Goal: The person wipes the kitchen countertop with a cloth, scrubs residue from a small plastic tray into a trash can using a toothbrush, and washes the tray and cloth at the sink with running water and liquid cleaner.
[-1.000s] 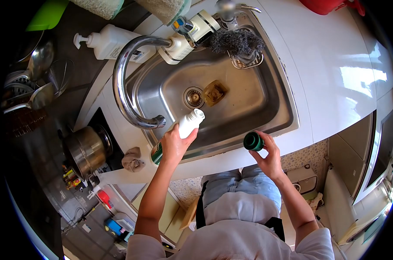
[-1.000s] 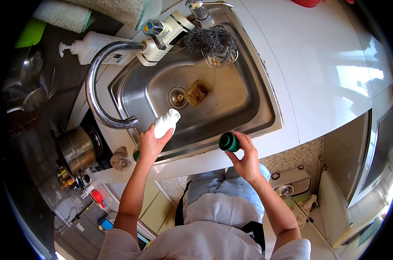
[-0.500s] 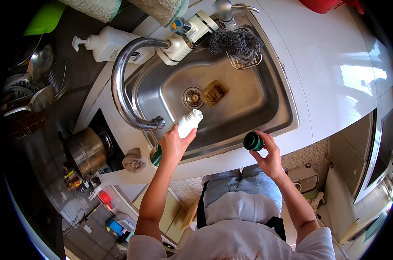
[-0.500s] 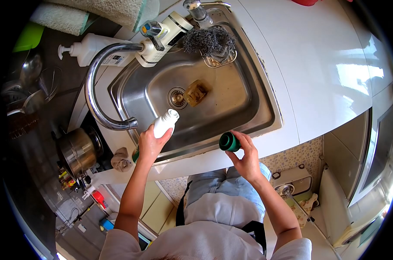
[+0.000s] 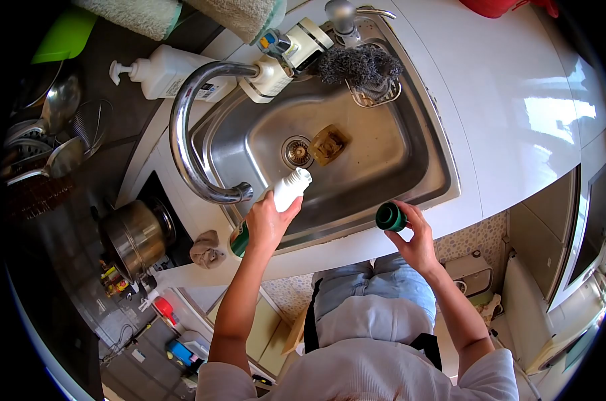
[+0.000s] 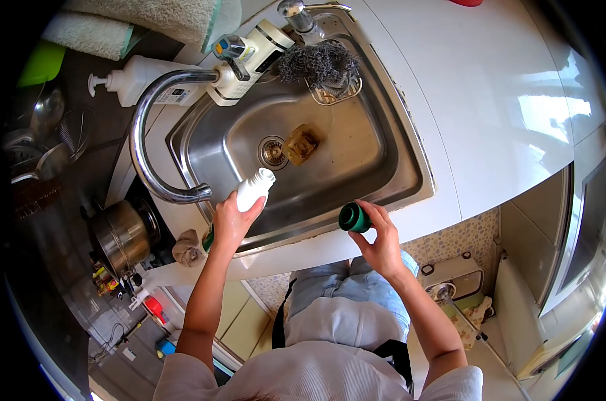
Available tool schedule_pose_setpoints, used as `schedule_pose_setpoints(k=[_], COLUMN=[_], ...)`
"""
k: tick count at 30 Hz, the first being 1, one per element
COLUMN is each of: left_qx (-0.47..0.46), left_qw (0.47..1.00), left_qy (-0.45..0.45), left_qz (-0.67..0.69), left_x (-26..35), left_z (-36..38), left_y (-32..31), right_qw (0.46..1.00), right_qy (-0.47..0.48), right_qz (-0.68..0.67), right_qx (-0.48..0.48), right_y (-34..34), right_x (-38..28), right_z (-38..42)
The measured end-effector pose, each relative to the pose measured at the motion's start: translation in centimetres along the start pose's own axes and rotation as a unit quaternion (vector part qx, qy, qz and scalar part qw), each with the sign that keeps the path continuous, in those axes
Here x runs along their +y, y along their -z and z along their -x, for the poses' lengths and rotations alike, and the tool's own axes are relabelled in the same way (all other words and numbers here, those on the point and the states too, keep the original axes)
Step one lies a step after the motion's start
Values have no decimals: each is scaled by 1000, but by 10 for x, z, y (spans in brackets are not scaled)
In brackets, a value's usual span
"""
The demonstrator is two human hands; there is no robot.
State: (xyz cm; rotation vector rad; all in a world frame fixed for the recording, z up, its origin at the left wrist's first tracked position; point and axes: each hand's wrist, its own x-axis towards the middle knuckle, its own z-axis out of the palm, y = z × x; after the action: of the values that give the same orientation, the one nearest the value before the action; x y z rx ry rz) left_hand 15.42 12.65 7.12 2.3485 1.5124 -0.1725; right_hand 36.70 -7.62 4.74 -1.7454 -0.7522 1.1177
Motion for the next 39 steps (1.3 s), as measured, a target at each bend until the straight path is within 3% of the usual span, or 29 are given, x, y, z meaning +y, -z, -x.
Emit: schedule_pose_setpoints(k=[39], left_qx=[-12], left_qw=[1000], left_qy=[22], left_qz=[-10], left_x=[4], left_z=[0], left_y=[2], right_qw=[999], right_qy=[6], right_qz=[36], right_qx=[-2], right_y=[-2], right_x=[1], right_z=[5])
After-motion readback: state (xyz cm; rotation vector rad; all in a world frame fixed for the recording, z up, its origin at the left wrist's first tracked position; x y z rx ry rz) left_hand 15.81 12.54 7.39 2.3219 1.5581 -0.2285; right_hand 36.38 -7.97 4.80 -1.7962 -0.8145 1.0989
